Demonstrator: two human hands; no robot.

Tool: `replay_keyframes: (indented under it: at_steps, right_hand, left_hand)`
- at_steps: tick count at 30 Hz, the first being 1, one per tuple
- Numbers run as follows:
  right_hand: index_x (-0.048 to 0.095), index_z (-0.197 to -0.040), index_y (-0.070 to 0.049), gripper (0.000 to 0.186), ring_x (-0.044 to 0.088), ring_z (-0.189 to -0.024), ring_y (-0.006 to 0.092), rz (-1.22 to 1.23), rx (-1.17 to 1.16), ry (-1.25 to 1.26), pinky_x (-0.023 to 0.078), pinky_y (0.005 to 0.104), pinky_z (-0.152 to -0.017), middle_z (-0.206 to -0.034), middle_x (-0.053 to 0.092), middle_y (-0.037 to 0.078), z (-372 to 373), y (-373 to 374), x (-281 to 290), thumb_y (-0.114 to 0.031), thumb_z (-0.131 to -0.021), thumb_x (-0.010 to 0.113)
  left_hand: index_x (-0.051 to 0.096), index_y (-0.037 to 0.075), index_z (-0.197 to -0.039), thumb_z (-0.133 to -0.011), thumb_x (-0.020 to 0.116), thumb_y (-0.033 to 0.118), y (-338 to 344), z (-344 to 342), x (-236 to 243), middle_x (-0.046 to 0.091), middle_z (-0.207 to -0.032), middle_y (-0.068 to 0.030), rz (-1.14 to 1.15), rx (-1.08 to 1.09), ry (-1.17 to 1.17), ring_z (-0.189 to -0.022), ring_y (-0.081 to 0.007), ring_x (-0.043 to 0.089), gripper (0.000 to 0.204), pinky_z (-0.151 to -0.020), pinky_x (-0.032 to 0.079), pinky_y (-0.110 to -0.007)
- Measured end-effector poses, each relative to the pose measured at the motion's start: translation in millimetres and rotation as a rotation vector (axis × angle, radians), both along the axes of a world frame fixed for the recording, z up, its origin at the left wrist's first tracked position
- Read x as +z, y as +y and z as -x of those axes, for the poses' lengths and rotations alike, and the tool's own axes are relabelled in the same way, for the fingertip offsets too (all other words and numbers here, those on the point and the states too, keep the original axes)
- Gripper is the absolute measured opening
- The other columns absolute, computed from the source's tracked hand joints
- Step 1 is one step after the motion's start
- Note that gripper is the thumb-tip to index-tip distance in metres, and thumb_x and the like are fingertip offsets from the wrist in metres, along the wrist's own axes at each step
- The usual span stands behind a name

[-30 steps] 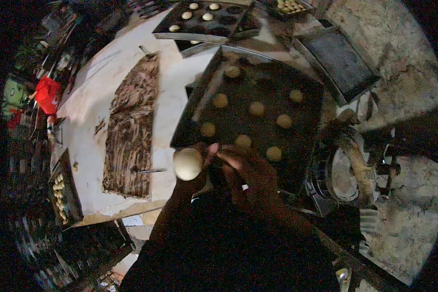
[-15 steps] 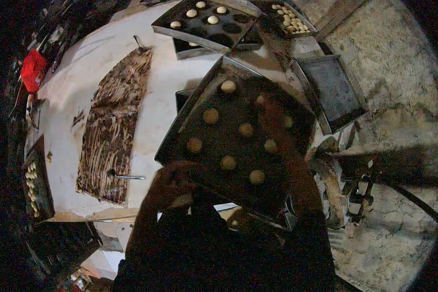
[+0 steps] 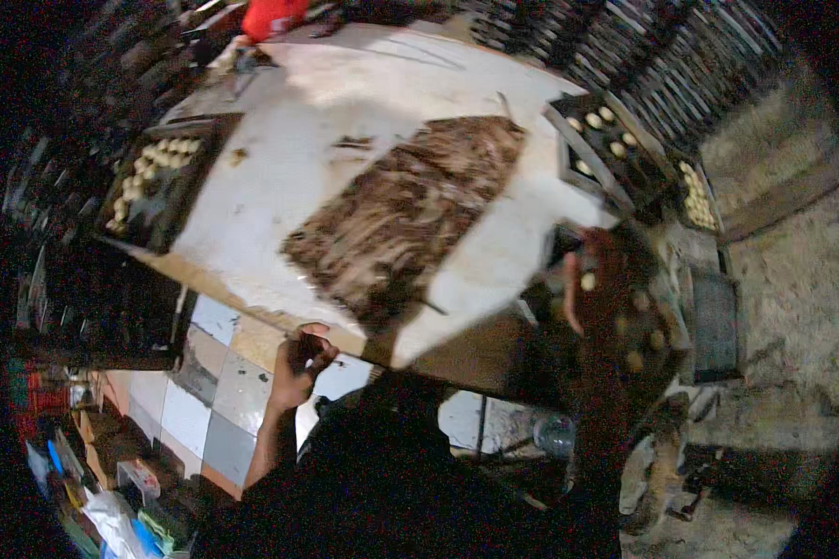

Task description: Preparing and portioning dough at a bakery work table.

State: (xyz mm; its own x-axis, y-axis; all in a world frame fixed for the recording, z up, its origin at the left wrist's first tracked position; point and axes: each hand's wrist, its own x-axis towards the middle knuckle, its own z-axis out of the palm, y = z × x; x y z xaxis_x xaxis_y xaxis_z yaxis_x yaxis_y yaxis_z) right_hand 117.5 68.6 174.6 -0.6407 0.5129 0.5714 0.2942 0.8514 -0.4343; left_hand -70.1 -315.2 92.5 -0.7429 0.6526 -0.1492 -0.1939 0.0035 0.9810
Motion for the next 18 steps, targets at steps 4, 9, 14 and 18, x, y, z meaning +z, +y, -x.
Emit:
replay_keyframes:
  at_steps: [4,9,14,18]
  right_hand:
    - [0.059,-0.107,-0.001,0.027,0.055,-0.099,0.0307,0.07,0.421,-0.035,0.043,0.0372,-0.086,-0.107,0.056,0.015,138,-192,15,-0.016,-0.085,0.06]
    - [0.062,-0.109,-0.002,0.034,0.059,-0.09,0.0283,0.321,0.934,-0.545,0.047,0.0359,-0.079,-0.104,0.059,0.016,246,-348,-31,-0.019,-0.08,0.067]
    - [0.061,-0.106,0.001,0.031,0.064,-0.076,0.0202,0.382,1.13,-0.224,0.05,0.0301,-0.069,-0.099,0.062,0.014,400,-533,-7,-0.012,-0.078,0.068]
    - [0.061,-0.104,0.003,0.029,0.061,-0.075,0.0142,0.452,1.379,-0.29,0.05,0.0267,-0.068,-0.089,0.063,0.01,501,-658,-10,-0.006,-0.077,0.067]
  left_hand:
    - [0.054,0.003,-0.112,-0.086,0.059,-0.002,-129,39,-6,0.062,-0.08,-0.0037,0.048,-0.021,0.168,-0.074,-0.0096,0.057,0.027,-0.068,0.047,-0.025]
    - [0.053,0.002,-0.115,-0.087,0.056,-0.001,-264,104,16,0.063,-0.083,-0.0038,-0.045,0.272,0.169,-0.075,-0.009,0.057,0.028,-0.07,0.046,-0.024]
    - [0.053,0.001,-0.111,-0.085,0.061,0.003,-409,145,-2,0.057,-0.08,0.001,-0.045,0.731,0.108,-0.075,-0.0078,0.054,0.027,-0.069,0.044,-0.022]
    - [0.055,0.001,-0.109,-0.086,0.063,0.007,-497,171,-14,0.057,-0.083,0.0005,-0.095,0.941,0.06,-0.076,-0.0074,0.053,0.026,-0.071,0.043,-0.022]
